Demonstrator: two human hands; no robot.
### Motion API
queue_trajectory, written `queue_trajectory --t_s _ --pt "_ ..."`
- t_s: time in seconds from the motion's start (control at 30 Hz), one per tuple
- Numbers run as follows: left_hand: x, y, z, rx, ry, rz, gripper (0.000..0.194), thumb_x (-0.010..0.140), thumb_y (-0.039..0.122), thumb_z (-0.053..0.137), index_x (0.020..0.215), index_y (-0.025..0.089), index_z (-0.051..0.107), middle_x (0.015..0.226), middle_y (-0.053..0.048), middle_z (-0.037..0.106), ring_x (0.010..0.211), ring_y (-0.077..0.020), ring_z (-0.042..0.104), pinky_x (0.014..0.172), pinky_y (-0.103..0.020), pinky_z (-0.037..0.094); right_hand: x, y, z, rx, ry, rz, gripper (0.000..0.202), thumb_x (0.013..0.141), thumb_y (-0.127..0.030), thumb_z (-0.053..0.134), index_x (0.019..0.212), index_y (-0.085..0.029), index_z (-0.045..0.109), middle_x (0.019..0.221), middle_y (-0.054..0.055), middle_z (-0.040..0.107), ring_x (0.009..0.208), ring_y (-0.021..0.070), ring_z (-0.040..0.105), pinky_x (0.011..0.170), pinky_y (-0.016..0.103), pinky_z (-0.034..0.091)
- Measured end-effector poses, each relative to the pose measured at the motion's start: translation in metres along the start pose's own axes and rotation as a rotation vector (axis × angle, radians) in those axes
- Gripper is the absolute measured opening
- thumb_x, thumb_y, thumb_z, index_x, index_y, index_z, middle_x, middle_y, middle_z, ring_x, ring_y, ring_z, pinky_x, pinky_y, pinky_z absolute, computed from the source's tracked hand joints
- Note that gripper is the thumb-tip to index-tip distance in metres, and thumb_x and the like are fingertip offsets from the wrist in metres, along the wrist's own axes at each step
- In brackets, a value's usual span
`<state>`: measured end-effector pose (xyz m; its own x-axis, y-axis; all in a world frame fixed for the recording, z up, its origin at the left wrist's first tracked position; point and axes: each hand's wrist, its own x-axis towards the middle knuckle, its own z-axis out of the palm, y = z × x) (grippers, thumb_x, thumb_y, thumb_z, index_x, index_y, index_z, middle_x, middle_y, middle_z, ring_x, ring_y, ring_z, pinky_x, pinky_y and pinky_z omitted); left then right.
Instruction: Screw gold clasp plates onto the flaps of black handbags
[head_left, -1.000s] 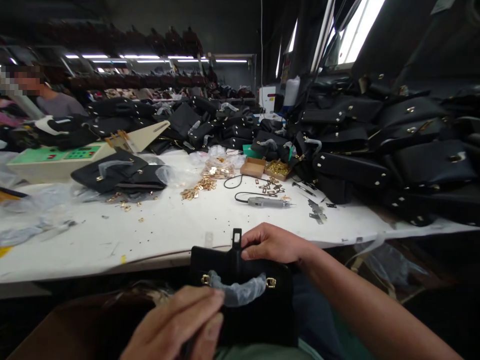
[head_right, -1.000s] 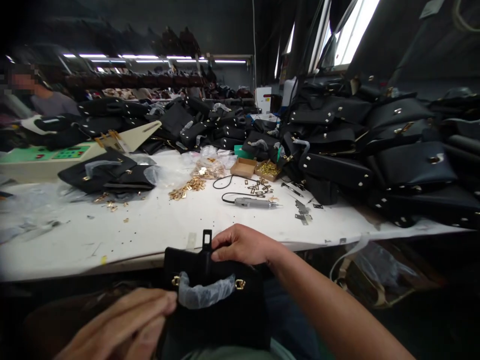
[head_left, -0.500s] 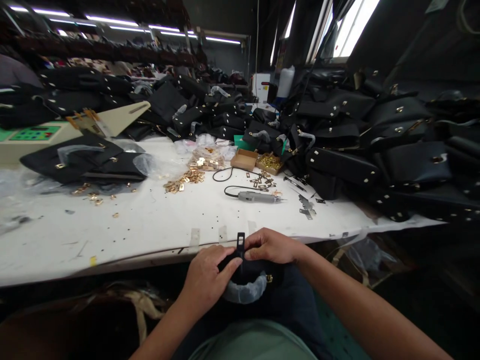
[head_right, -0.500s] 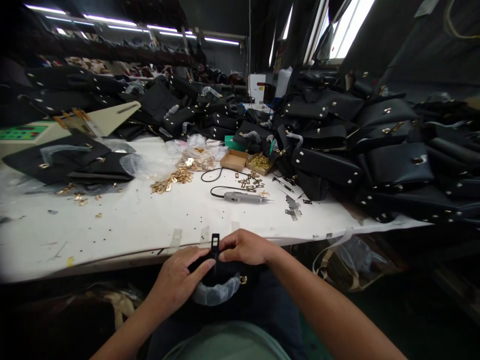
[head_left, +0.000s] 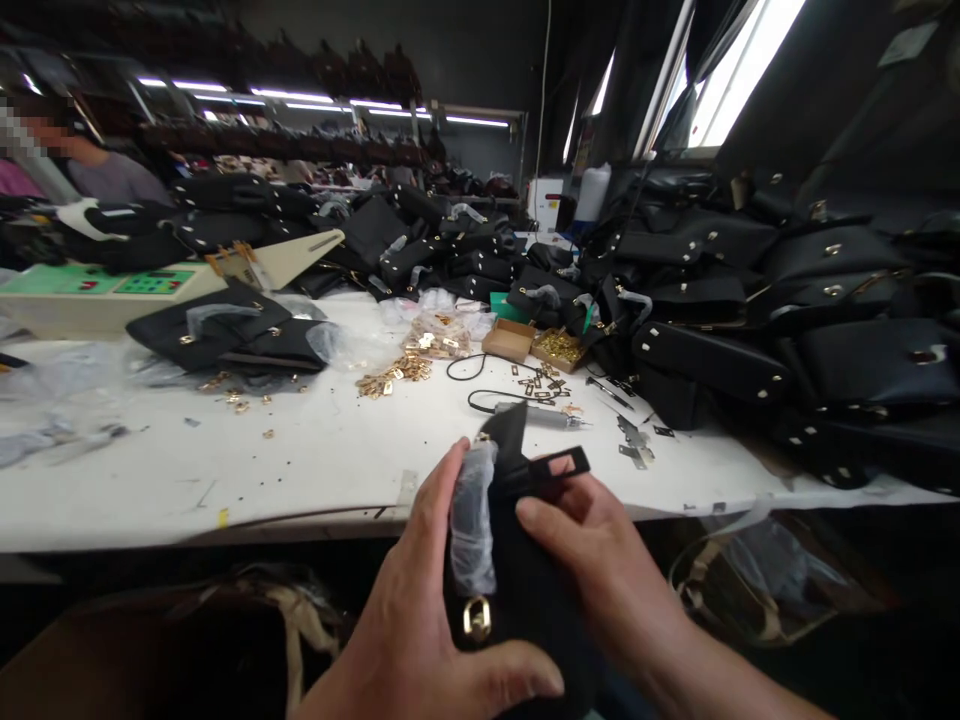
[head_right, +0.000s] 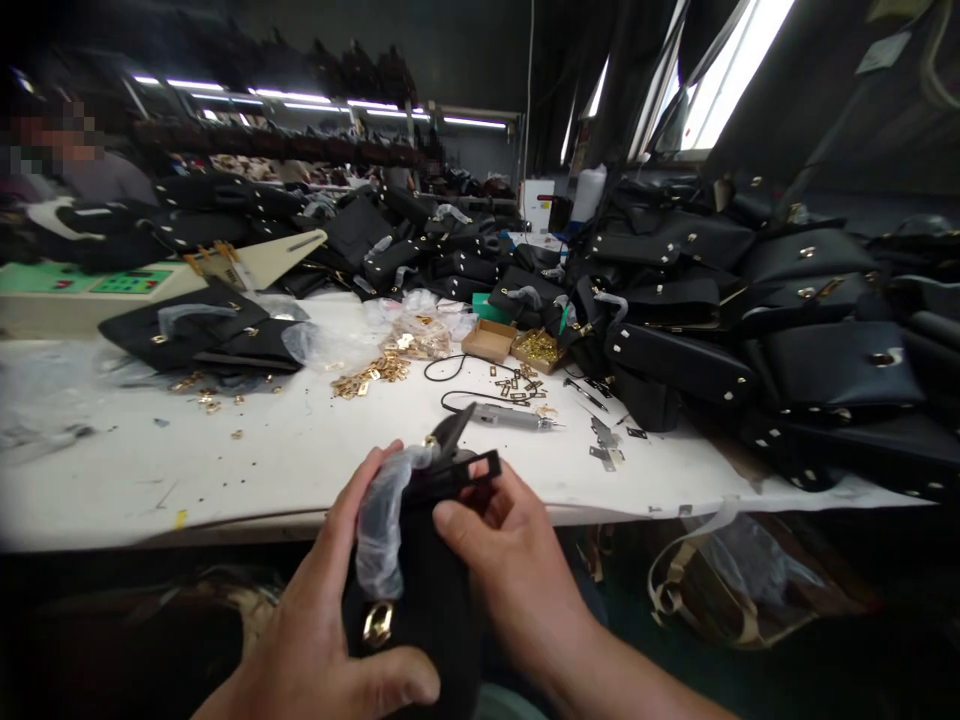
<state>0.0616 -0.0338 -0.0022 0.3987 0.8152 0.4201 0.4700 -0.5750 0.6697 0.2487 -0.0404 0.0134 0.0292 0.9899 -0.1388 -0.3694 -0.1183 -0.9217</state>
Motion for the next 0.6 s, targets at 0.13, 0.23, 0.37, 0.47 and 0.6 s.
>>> queue_trajectory --t_s 0.13,0.23,0.37,0.47,0.6 --pt "0.008 -0.011 -0.019 -0.352 -0.274 -0.161 0.104 0.074 0.049 0.082 0.157 0.031 0.024 0.144 -0.013 0.056 0.124 -0.0315 0.062 0.104 -0.047 0.053 -0.027 0.014 0.009 -0.170 -0.102 -0.108 0.036 0.073 -0.044 0.084 0.093 -0.024 0.062 0.085 0.002 0.066 0.077 0.0188 0.061 0.066 0.027 0.049" --pt "0.009 -0.027 -0.026 -0.630 -0.466 -0.236 0.083 0.080 0.052 0.076 0.151 0.030 0.040 0.140 -0.011 0.060 0.124 -0.0300 0.061 0.109 -0.047 0.047 -0.027 0.020 -0.005 -0.538 -0.119 -0.298 0.026 0.077 -0.044 0.082 0.078 -0.023 0.065 0.071 0.001 0.065 0.065 0.0172 0.058 0.058 0.027 0.043" --pt "0.007 -0.043 -0.016 -0.828 -0.610 -0.276 0.077 0.080 0.061 0.071 0.144 0.024 0.050 0.138 -0.011 0.061 0.127 -0.0312 0.058 0.112 -0.048 0.042 -0.017 0.018 -0.019 -0.982 -0.032 -0.672 0.037 0.073 -0.048 0.085 0.101 -0.027 0.074 0.091 0.007 0.071 0.082 0.0237 0.063 0.072 0.034 0.046" --pt "0.010 -0.051 -0.009 -0.857 -0.649 -0.280 0.090 0.076 0.072 0.067 0.146 0.019 0.047 0.139 -0.012 0.060 0.127 -0.0325 0.057 0.111 -0.047 0.042 -0.010 0.021 -0.022 -1.153 -0.103 -0.662 0.034 0.075 -0.054 0.081 0.096 -0.028 0.075 0.090 0.006 0.072 0.084 0.0240 0.063 0.075 0.034 0.043" --pt "0.018 -0.063 -0.008 -0.406 -0.579 -0.314 0.090 0.073 0.058 0.076 0.148 0.021 0.045 0.144 -0.010 0.057 0.127 -0.0295 0.057 0.110 -0.042 0.043 0.009 0.043 -0.031 -1.316 -0.138 -0.365 0.043 0.090 -0.058 0.063 0.065 -0.022 0.066 0.061 0.001 0.062 0.059 0.0154 0.052 0.058 0.030 0.029"
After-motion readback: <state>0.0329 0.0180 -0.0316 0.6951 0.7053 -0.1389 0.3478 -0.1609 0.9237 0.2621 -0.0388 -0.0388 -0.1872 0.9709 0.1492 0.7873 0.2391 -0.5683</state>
